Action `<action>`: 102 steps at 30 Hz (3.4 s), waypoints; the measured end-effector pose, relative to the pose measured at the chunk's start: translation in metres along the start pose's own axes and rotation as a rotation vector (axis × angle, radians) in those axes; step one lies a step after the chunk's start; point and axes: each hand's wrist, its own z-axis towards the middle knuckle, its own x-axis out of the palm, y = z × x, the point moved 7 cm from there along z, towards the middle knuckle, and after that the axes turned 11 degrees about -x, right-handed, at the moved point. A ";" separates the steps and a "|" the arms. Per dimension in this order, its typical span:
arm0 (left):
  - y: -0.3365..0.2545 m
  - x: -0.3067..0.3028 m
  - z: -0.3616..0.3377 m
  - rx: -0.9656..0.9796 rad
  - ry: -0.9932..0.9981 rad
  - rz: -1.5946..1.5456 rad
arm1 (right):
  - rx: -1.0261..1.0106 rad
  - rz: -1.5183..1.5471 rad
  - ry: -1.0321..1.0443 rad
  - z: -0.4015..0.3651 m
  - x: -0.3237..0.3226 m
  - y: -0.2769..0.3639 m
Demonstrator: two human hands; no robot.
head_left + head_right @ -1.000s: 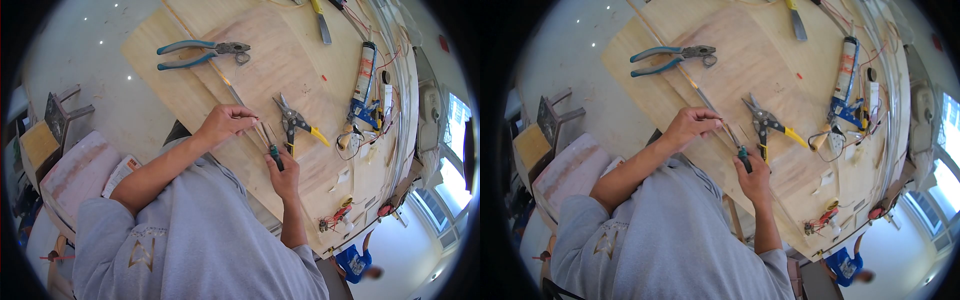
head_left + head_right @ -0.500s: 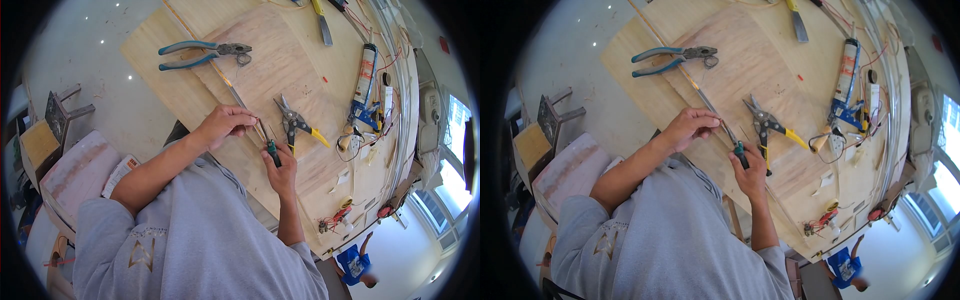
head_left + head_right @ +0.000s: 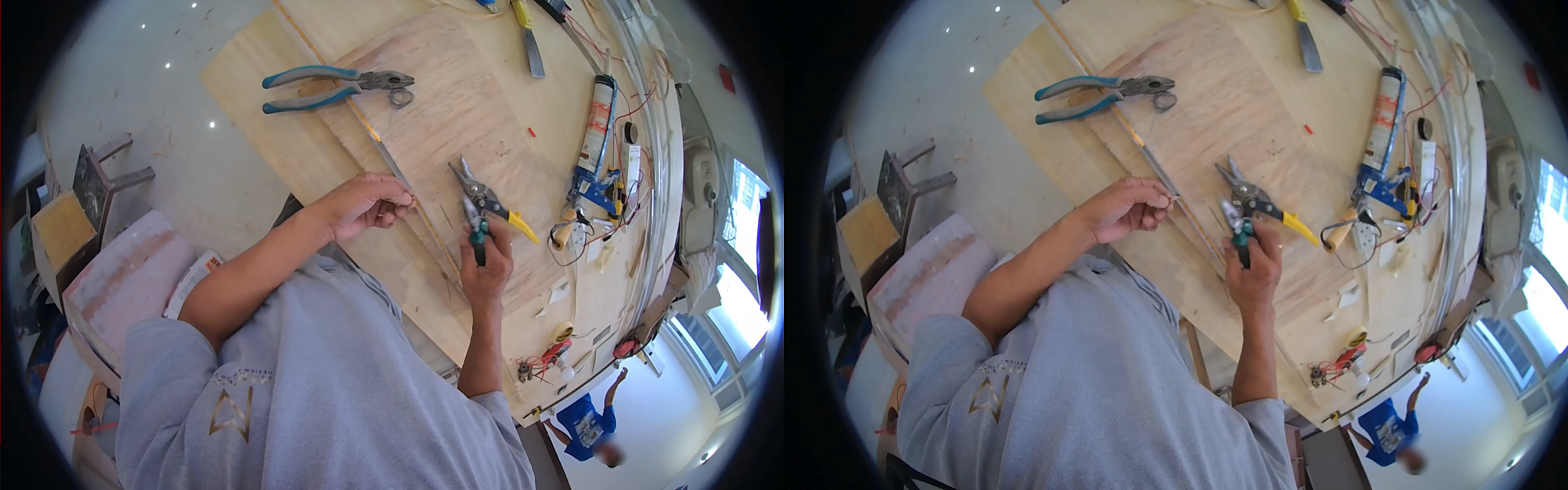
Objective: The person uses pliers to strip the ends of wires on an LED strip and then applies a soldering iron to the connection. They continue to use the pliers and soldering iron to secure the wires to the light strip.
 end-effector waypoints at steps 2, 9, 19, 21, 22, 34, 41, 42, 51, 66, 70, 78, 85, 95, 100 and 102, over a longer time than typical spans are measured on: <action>-0.001 0.003 0.001 -0.002 0.033 0.024 | -0.100 -0.026 0.054 0.002 0.002 0.004; -0.004 0.001 0.007 -0.065 0.138 0.105 | -0.211 -0.156 0.088 0.008 0.011 0.003; -0.006 0.003 0.008 -0.103 0.175 0.083 | -0.312 -0.093 0.083 0.015 0.020 0.002; -0.007 0.005 0.008 -0.115 0.199 0.079 | -0.311 -0.078 0.086 0.014 0.022 0.001; -0.007 0.006 0.008 -0.121 0.211 0.076 | -0.311 -0.071 0.086 0.015 0.023 0.001; -0.008 0.012 0.007 -0.124 0.247 0.017 | -0.292 -0.021 0.088 0.015 0.027 0.001; -0.008 0.002 0.005 -0.054 0.123 0.051 | 0.075 0.063 -0.049 0.012 0.009 -0.027; -0.010 0.003 0.002 -0.024 0.063 0.080 | 0.164 0.126 -0.012 0.014 0.008 -0.027; -0.021 0.011 -0.011 0.303 -0.135 0.322 | 0.139 -0.255 0.172 0.036 0.028 -0.003; -0.023 0.017 -0.018 0.531 -0.249 0.584 | 0.369 0.550 0.154 0.044 0.051 0.014; -0.023 0.017 -0.018 0.529 -0.273 0.621 | 0.320 0.456 0.164 0.052 0.044 0.019; -0.025 0.019 -0.021 0.509 -0.318 0.611 | 0.439 0.663 0.079 0.048 0.047 0.005; -0.021 0.016 -0.017 0.528 -0.339 0.655 | 0.170 0.365 0.278 0.070 0.042 0.024; -0.024 0.017 -0.025 0.532 -0.415 0.677 | 0.339 0.595 0.104 0.058 0.063 0.015; -0.023 0.012 -0.021 0.539 -0.314 0.471 | 0.458 0.730 -0.015 0.062 0.050 -0.003; -0.022 0.008 -0.020 0.534 -0.330 0.500 | 0.453 0.706 0.066 0.062 0.052 0.001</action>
